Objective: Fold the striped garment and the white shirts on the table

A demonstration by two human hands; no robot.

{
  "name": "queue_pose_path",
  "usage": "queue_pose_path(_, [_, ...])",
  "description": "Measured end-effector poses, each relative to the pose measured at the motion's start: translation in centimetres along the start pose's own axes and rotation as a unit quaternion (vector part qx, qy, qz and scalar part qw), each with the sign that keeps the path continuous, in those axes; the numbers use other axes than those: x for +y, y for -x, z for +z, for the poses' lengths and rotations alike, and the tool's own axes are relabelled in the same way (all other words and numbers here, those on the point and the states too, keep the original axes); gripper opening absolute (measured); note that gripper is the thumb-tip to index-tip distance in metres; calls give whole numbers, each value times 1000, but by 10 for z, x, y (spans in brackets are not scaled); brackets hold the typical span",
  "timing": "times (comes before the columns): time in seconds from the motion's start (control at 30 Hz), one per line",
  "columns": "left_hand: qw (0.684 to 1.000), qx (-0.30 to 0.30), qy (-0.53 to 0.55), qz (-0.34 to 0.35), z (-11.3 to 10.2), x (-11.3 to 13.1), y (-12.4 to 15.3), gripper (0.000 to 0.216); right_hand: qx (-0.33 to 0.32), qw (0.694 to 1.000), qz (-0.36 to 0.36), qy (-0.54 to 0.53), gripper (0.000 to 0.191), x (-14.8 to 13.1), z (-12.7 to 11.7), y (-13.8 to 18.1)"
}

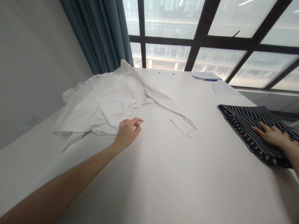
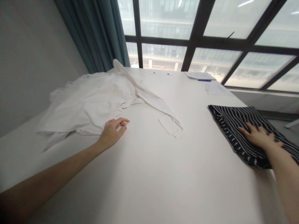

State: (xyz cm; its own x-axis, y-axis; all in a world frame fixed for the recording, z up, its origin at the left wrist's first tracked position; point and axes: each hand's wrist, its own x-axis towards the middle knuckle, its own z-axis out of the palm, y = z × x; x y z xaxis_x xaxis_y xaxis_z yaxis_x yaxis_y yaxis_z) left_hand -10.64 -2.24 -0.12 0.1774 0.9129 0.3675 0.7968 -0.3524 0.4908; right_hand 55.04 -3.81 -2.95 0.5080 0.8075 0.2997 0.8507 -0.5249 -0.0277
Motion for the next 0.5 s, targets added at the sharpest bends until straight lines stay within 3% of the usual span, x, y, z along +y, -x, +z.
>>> queue_pose_path(0.1, [1000, -1, -2, 2, 0, 0, 0, 28, -101, 984, 120, -88, 82, -16, -11, 1])
queue_pose_path(0.3, [1000, 0, 0, 1, 1, -1, 0, 27, -115, 977, 149, -101, 76, -25, -22, 1])
queue_pose_path(0.4, [1000, -2, -1, 5, 2, -1, 0, 27, -81, 987, 117, -71, 71, -38, -30, 5])
queue_pose_path(0.5, [1000, -6, -3, 11, 2, -1, 0, 27, 12, 998, -14, -53, 57, -78, -45, 20])
